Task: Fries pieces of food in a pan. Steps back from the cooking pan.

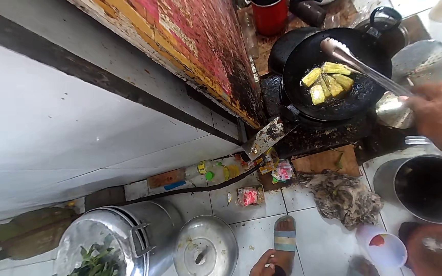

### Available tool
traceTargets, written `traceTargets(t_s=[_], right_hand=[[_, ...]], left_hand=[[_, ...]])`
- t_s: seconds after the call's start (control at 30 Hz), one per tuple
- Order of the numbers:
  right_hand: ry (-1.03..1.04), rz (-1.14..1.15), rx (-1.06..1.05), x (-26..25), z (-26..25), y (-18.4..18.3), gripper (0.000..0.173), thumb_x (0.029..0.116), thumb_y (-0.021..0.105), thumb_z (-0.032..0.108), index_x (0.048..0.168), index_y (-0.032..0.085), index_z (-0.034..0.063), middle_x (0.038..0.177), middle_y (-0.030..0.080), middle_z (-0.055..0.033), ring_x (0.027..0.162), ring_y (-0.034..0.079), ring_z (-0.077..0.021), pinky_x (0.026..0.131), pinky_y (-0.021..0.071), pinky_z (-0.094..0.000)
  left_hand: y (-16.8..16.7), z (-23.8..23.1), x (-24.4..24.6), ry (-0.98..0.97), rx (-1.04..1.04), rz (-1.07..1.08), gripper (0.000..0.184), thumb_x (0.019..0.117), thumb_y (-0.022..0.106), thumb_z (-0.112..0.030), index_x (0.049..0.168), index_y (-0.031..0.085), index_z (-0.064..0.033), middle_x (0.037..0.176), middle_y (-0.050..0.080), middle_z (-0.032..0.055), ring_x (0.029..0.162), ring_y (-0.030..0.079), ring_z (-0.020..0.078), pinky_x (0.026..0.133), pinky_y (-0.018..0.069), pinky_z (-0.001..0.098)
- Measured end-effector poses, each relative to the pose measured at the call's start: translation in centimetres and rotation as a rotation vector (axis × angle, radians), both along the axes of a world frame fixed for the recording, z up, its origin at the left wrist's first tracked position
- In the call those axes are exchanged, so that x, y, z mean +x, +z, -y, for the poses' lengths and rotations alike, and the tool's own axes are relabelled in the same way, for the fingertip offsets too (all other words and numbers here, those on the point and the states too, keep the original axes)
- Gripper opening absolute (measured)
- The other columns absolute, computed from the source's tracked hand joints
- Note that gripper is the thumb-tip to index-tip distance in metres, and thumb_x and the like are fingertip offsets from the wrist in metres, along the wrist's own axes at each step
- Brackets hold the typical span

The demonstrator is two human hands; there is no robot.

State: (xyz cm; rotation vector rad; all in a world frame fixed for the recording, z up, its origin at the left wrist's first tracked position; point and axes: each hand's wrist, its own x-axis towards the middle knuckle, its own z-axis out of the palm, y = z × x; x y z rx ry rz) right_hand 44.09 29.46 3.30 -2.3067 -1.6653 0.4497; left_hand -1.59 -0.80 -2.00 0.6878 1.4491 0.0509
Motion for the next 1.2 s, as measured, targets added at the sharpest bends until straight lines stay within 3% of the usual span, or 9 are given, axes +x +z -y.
traceTargets(t_s=[0.17,0.27,0.33,0.43,0.7,0.8,0.9,1.0,1.2], right_hand=[[0.018,-0.105,0.074,1.2,3.9,-0.5,0.038,0.1018,0.060,0.033,0.120,0.068,0.0003,0.110,0.066,-0.0327,0.101,0.063,-0.0557,0.082,0.0441,-0.0784],[-0.097,-0.293,0.178,2.6,7.5,-1.2,0.045,0.1029,0.056,0.038,0.127,0.064,0.0007,0.102,0.065,-0.0236,0.076,0.058,-0.0310,0.069,0.0479,-0.0559],[-0.238,-0.401,0.195,3.1,10.9,-1.9,0.043,0.1041,0.051,0.048,0.129,0.062,0.0146,0.095,0.063,-0.0054,0.063,0.050,-0.0096,0.058,0.0457,-0.0346],[-0.491,-0.554,0.155,2.1,14.4,-2.9,0.043,0.1067,0.044,0.048,0.129,0.060,0.0143,0.087,0.055,0.0018,0.057,0.047,-0.0039,0.052,0.0448,-0.0264],[-0.789,-0.643,-0.225,-1.4,19.4,-9.8,0.047,0.1116,0.037,0.041,0.131,0.057,0.0031,0.092,0.057,-0.0214,0.065,0.055,-0.0312,0.060,0.0484,-0.0525],[-0.788,-0.609,-0.315,-2.4,19.1,-11.4,0.045,0.1123,0.038,0.037,0.134,0.056,0.0022,0.104,0.061,-0.0297,0.077,0.061,-0.0416,0.069,0.0500,-0.0614],[-0.728,-0.535,-0.331,-2.5,18.3,-12.3,0.041,0.1109,0.045,0.029,0.139,0.056,0.0015,0.128,0.057,-0.0353,0.109,0.060,-0.0531,0.088,0.0468,-0.0706],[-0.657,-0.462,-0.302,-2.4,17.3,-12.3,0.041,0.1084,0.052,0.022,0.139,0.056,-0.0039,0.139,0.048,-0.0393,0.131,0.046,-0.0566,0.104,0.0383,-0.0706],[-0.660,-0.452,-0.274,-2.2,17.5,-13.2,0.045,0.1076,0.053,0.016,0.148,0.045,-0.0013,0.146,0.036,-0.0400,0.129,0.046,-0.0576,0.102,0.0435,-0.0672]], left_hand=[[0.2,0.2,0.3,-0.001,0.007,-0.016,0.048,0.1019,0.038,-0.011,0.147,0.046,0.0029,0.135,0.059,0.0226,0.112,0.064,0.0316,0.088,0.0544,0.0496],[0.2,0.3,0.4,-0.020,0.003,-0.021,0.047,0.1019,0.038,-0.011,0.147,0.047,0.0017,0.134,0.060,0.0210,0.110,0.065,0.0298,0.087,0.0551,0.0486],[0.2,0.3,0.5,-0.029,-0.007,-0.027,0.048,0.1024,0.038,-0.011,0.148,0.046,0.0015,0.135,0.059,0.0209,0.110,0.065,0.0292,0.087,0.0548,0.0480],[0.1,0.4,0.7,-0.043,-0.008,-0.035,0.048,0.1023,0.038,-0.011,0.147,0.046,0.0018,0.135,0.060,0.0207,0.109,0.065,0.0282,0.086,0.0547,0.0468],[0.1,0.0,1.0,-0.088,-0.023,-0.055,0.048,0.1025,0.037,-0.012,0.147,0.043,0.0038,0.134,0.059,0.0202,0.105,0.065,0.0243,0.082,0.0549,0.0420],[0.0,0.1,1.0,-0.106,-0.024,-0.060,0.049,0.1017,0.037,-0.014,0.148,0.043,0.0029,0.135,0.058,0.0192,0.105,0.065,0.0236,0.083,0.0550,0.0421],[0.2,0.1,1.4,-0.118,-0.027,-0.063,0.049,0.1016,0.038,-0.014,0.148,0.042,0.0035,0.135,0.058,0.0192,0.105,0.065,0.0233,0.083,0.0552,0.0418],[0.3,0.1,1.9,-0.138,-0.026,-0.069,0.050,0.1014,0.038,-0.014,0.148,0.042,0.0046,0.135,0.058,0.0203,0.108,0.065,0.0252,0.084,0.0554,0.0434],[0.4,0.2,2.8,-0.182,-0.016,-0.100,0.049,0.1022,0.036,-0.014,0.147,0.042,0.0048,0.135,0.059,0.0206,0.107,0.066,0.0259,0.085,0.0560,0.0439]])
